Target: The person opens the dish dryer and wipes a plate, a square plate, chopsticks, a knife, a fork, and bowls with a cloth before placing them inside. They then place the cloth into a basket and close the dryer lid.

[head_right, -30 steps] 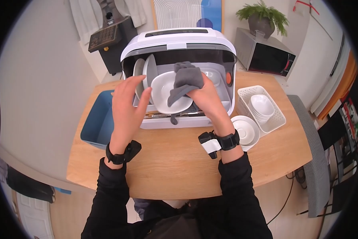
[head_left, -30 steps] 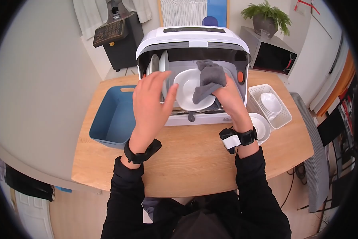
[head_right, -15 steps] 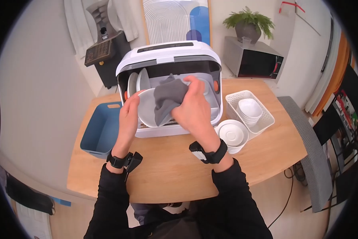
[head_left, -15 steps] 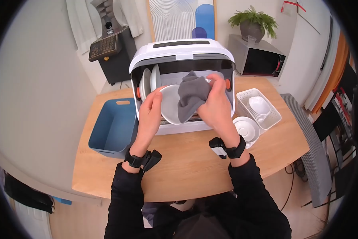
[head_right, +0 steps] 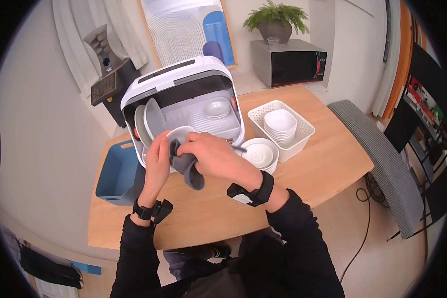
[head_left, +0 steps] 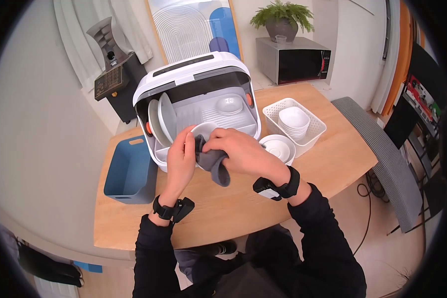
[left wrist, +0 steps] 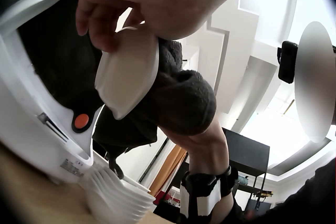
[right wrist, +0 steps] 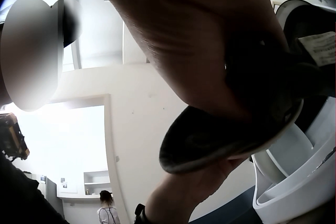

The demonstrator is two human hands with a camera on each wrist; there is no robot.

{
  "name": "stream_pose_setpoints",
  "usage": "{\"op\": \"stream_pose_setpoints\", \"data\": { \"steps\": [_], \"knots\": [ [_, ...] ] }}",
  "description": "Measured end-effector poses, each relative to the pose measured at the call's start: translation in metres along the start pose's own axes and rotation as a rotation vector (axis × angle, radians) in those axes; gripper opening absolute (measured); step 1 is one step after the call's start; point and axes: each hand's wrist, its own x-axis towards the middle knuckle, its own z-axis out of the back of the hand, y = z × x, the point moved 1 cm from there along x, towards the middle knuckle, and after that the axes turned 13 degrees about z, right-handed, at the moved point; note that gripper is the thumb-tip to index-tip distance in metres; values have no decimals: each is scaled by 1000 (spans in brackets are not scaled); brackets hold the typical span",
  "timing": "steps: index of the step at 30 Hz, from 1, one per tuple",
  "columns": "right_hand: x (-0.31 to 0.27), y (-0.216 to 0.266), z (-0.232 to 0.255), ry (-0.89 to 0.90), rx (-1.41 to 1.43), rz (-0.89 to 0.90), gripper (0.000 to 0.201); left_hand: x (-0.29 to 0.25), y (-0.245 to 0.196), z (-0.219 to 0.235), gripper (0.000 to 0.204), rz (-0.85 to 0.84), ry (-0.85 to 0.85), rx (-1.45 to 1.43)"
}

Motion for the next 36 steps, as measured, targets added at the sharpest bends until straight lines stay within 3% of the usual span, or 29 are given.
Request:
{"op": "stream_pose_setpoints", "data": {
  "steps": [1,4,8,11,13,17,20,23,26,32,36],
  "knots": [
    [-7,0,1,-18,-92,29,41,5,6,-4,31,-92,10,8],
    [-18,-3,17,110,-392,-39,41,22,18,-14,34,-88,89,59],
    [-45,-24,56,-121,-499,-156,39,67,26,-15,34,269,95,-71],
    [-73,-48,81,-153,-553,-322,37,106,39,-20,31,501,144,-226],
    [-90,-61,96,-134,-596,-446,40,131,51,-33,30,531,155,-212],
    [-125,-99,104,-40,-633,-610,40,173,72,-68,31,581,164,-47],
    [-138,-110,101,-115,-599,-583,40,206,94,-94,31,601,162,83],
    [-142,-114,100,-105,-530,-600,39,228,102,-114,31,555,127,36],
    [-149,-118,98,-96,-497,-609,40,243,96,-121,29,457,118,167],
    [-150,-121,104,-98,-400,-605,44,255,83,-131,28,508,207,327],
    [-149,-118,105,-105,-381,-607,43,268,101,-140,28,465,186,413]
  ]
}}
